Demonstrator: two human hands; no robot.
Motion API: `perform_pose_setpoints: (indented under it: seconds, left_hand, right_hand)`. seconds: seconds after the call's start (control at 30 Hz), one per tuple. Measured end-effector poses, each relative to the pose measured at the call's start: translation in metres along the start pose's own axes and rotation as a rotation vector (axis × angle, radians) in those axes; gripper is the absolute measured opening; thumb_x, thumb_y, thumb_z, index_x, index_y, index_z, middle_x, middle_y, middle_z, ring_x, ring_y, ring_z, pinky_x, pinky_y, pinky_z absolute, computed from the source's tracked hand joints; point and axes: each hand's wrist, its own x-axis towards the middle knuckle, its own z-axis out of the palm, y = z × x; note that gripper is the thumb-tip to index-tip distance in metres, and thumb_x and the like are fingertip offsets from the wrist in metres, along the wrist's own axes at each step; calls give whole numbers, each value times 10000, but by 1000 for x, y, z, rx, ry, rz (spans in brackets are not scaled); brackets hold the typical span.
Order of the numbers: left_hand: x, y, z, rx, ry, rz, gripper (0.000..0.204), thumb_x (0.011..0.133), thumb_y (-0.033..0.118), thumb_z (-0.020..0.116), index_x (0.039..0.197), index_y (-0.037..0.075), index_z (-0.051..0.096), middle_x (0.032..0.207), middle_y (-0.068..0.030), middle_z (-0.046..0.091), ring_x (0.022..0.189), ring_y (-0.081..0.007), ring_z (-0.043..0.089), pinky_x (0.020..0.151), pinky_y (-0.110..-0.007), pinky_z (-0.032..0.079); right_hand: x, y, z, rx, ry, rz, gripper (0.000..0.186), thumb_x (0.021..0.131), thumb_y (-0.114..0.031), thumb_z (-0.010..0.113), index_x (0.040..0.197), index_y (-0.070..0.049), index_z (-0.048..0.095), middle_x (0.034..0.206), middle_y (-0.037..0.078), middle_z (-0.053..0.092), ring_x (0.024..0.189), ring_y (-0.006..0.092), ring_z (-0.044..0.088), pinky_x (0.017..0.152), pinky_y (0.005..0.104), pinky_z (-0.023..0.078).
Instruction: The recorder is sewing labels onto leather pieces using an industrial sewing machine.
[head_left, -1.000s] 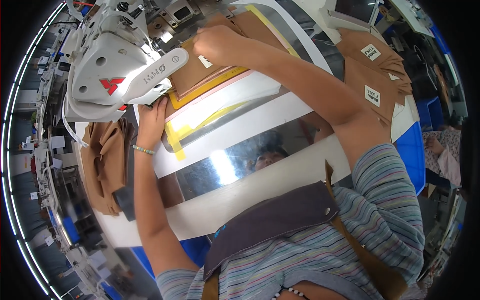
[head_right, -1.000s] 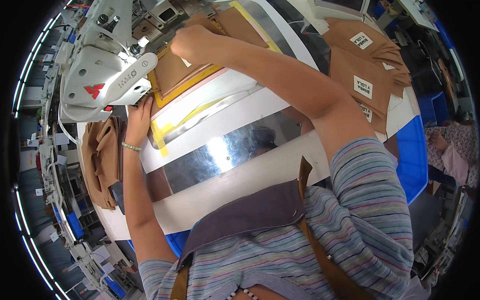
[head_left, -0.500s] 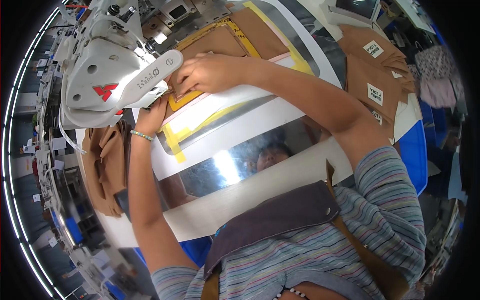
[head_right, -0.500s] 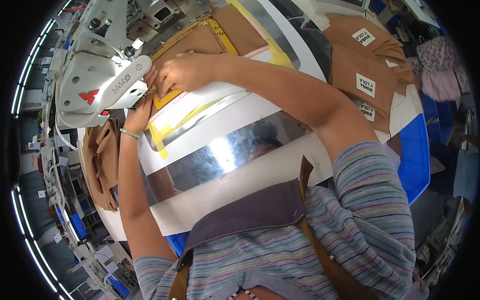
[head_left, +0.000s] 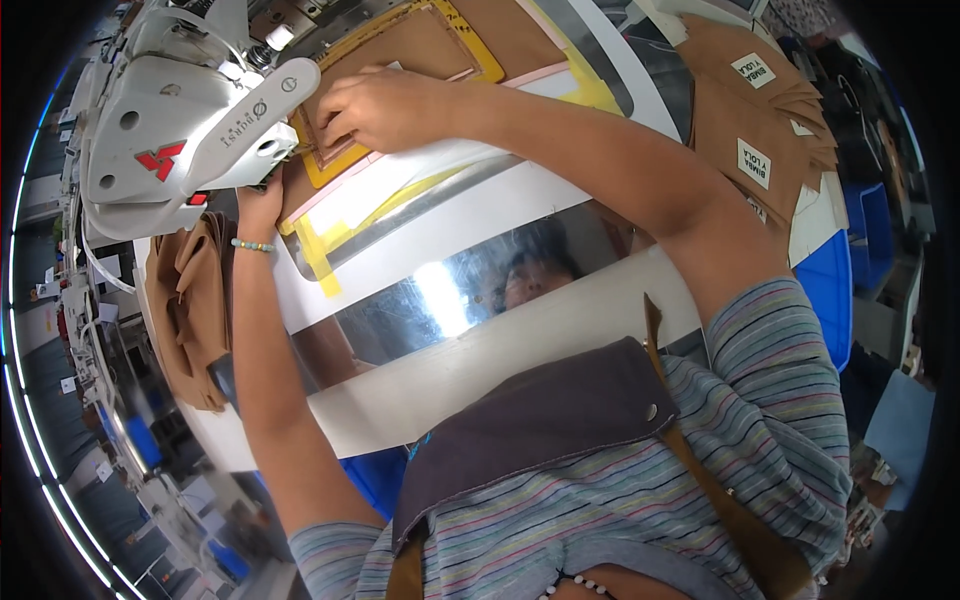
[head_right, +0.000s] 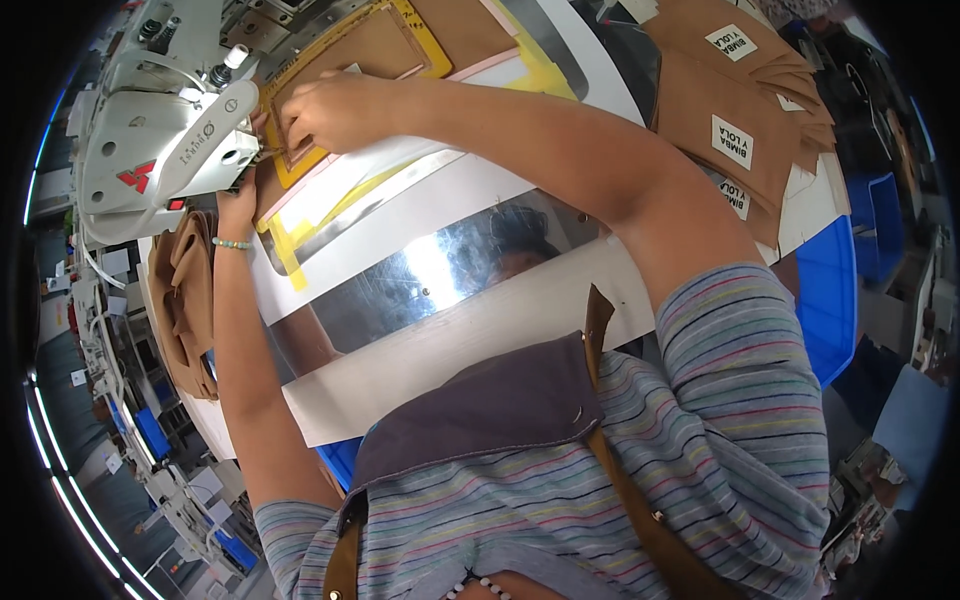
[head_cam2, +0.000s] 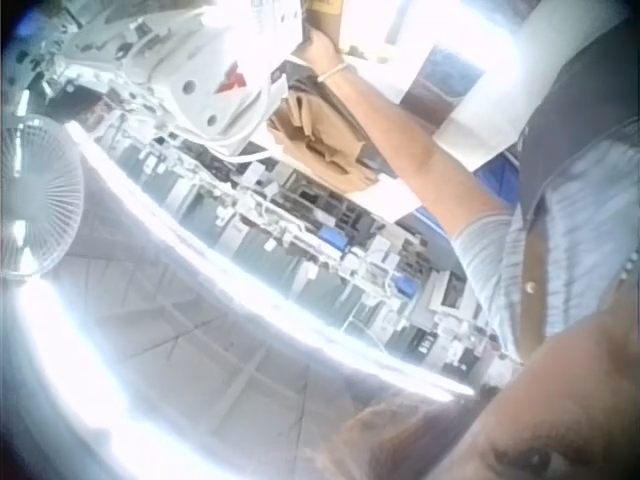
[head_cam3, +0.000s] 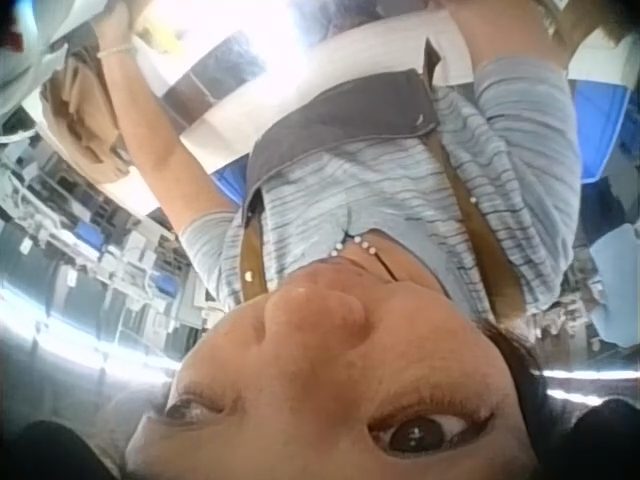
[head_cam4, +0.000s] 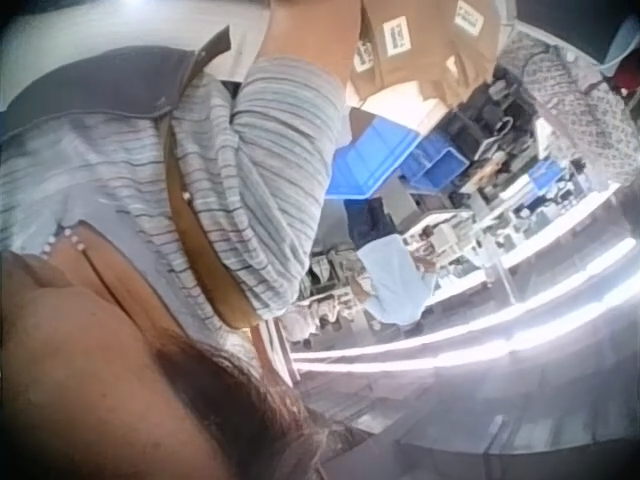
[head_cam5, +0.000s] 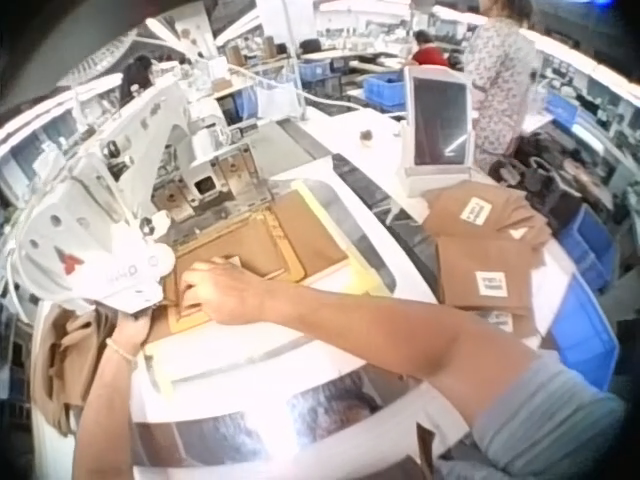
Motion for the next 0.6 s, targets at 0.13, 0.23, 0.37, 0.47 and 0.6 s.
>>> perform_pose_setpoints:
  seconds: [0.13, 0.23, 0.37, 0.47, 0.6]
  left_hand:
    - [10, 23, 5, 14, -185, 292, 365, 1069, 138, 627, 1425, 62, 653, 1406, -132, 705, 1302, -316, 645, 1110, -412, 475]
    - [14, 43, 4, 562, -125, 634, 390, 1095, 179, 589, 1473, 92, 622, 1433, -123, 687, 1308, -329, 626, 1125, -407, 461]
    - [17, 51, 7, 276, -156, 524, 409, 1095, 219, 595, 1490, 114, 612, 1426, -128, 683, 1280, -346, 634, 1104, -419, 477]
    - [20, 32, 8, 193, -204, 331, 362, 1080, 247, 616, 1412, 113, 673, 1351, -122, 717, 1225, -335, 667, 1070, -424, 499]
    - [26, -6, 16, 125, -196, 240, 303, 994, 205, 689, 1262, 63, 704, 1268, -137, 737, 1212, -306, 682, 1039, -424, 527]
  right_hand:
    - [-2, 3, -2, 46, 3, 28, 374, 944, -71, 617, 1205, -241, 823, 1298, 3, 710, 1264, 199, 620, 1104, 417, 451]
    - [-2, 2, -2, 46, -4, 27, 378, 944, -68, 617, 1211, -240, 822, 1297, 8, 711, 1261, 205, 622, 1102, 420, 455]
    - [-2, 1, -1, 33, 38, 2, 372, 936, -62, 625, 1200, -231, 825, 1303, 21, 711, 1254, 221, 629, 1095, 438, 464]
    - [-3, 2, -1, 66, 45, 9, 352, 926, -63, 638, 1179, -211, 833, 1308, 32, 715, 1257, 231, 632, 1098, 447, 468]
    - [-4, 3, -1, 63, 76, 2, 310, 957, -125, 632, 1157, -218, 850, 1257, 14, 732, 1235, 230, 644, 1082, 442, 484]
